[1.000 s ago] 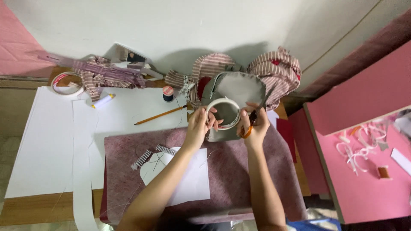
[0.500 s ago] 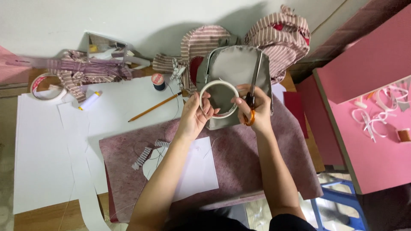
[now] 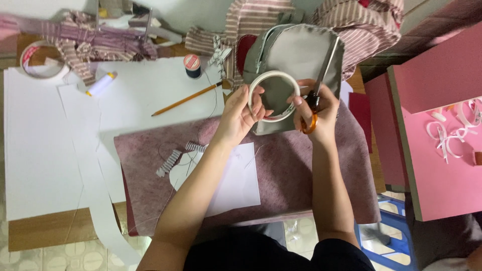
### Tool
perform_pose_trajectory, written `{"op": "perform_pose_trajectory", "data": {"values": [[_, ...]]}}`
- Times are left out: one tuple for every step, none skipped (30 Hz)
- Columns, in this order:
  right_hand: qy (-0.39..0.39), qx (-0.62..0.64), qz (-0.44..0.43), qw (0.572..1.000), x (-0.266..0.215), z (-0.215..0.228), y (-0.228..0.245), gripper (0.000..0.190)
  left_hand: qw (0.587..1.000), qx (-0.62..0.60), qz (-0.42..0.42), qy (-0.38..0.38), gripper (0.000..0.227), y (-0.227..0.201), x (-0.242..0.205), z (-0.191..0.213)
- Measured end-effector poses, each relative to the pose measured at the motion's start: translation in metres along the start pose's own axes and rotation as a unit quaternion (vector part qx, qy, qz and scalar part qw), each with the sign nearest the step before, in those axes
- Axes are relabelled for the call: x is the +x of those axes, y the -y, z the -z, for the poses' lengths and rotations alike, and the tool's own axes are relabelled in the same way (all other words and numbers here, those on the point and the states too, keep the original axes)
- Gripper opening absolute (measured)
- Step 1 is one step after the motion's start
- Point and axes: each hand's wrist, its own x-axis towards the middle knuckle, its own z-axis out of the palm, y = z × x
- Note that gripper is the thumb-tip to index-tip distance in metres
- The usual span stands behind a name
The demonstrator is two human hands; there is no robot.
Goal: Cutting strips of tape and applying them to a paper pattern
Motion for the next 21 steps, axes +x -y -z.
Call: {"op": "perform_pose_trajectory", "data": {"values": [[0.002,0.000,-0.005,1.000,0.001,-0.003,0.002,0.039,1.000,-0.002,0.000,-0.005,0.047,-0.002,-0.001,-0.001],[0.000,-0.010,0.005,1.000,0.002,-0.005,0.005,0.039,1.000,-0.001,0.001,-0.001,0.046,-0.004,-0.002,-0.003],[-0.002,-0.020,0.014,1.000,0.003,-0.007,0.008,0.038,1.000,0.000,0.003,0.004,0.046,-0.006,-0.003,-0.004],[0.001,-0.021,0.007,1.000,0.002,-0.006,0.008,0.038,1.000,-0.003,0.002,-0.003,0.046,-0.006,-0.003,-0.006],[-0.001,-0.025,0.012,1.000,0.001,-0.006,0.008,0.039,1.000,0.011,-0.004,0.004,0.047,-0.005,-0.003,-0.007],[-0.003,-0.026,0.020,0.999,0.001,-0.008,0.006,0.040,0.999,0.030,-0.011,0.011,0.048,-0.009,-0.003,-0.007],[0.000,-0.022,0.015,1.000,0.000,-0.007,0.007,0.040,0.999,0.031,-0.012,0.005,0.048,-0.005,-0.004,-0.006],[0.001,-0.024,0.019,1.000,0.001,-0.006,0.007,0.040,0.999,0.036,-0.019,0.009,0.049,-0.003,0.001,-0.004],[0.002,-0.026,0.023,0.999,0.002,-0.005,0.007,0.041,0.999,0.040,-0.025,0.014,0.050,0.000,0.005,-0.002],[0.003,-0.026,0.018,1.000,0.002,-0.006,0.005,0.041,0.999,0.039,-0.024,0.009,0.050,-0.003,0.002,-0.009],[0.008,-0.027,0.020,0.999,0.002,-0.006,0.003,0.043,0.996,0.073,-0.053,-0.022,0.051,-0.005,-0.001,-0.016],[0.012,-0.028,0.026,0.999,0.002,-0.005,0.001,0.045,0.990,0.108,-0.082,-0.050,0.052,-0.007,-0.002,-0.023],[0.011,-0.029,0.023,0.999,0.001,-0.008,0.005,0.045,0.990,0.107,-0.080,-0.052,0.052,-0.003,-0.011,-0.021],[0.023,-0.042,0.024,0.999,0.000,-0.010,0.009,0.042,0.969,0.200,-0.131,-0.057,0.050,0.001,-0.019,-0.019],[0.036,-0.055,0.026,0.997,0.000,-0.012,0.012,0.040,0.937,0.291,-0.180,-0.062,0.050,0.005,-0.026,-0.017],[0.038,-0.055,0.024,0.997,-0.002,-0.013,0.013,0.040,0.937,0.290,-0.181,-0.064,0.050,0.005,-0.036,-0.014],[0.042,-0.057,0.015,0.997,-0.004,-0.013,0.015,0.041,0.919,0.336,-0.198,-0.050,0.045,0.005,-0.045,-0.012],[0.047,-0.059,0.009,0.997,-0.003,-0.015,0.015,0.042,0.898,0.382,-0.216,-0.035,0.042,0.004,-0.052,-0.008],[0.049,-0.059,0.009,0.997,-0.003,-0.015,0.013,0.042,0.897,0.382,-0.218,-0.037,0.042,-0.001,-0.056,-0.005],[0.056,-0.065,0.009,0.996,-0.006,-0.016,0.011,0.040,0.897,0.390,-0.207,-0.033,0.042,-0.005,-0.064,-0.002],[0.064,-0.071,0.008,0.995,-0.008,-0.016,0.008,0.039,0.896,0.397,-0.196,-0.028,0.043,-0.009,-0.071,0.002]]}}
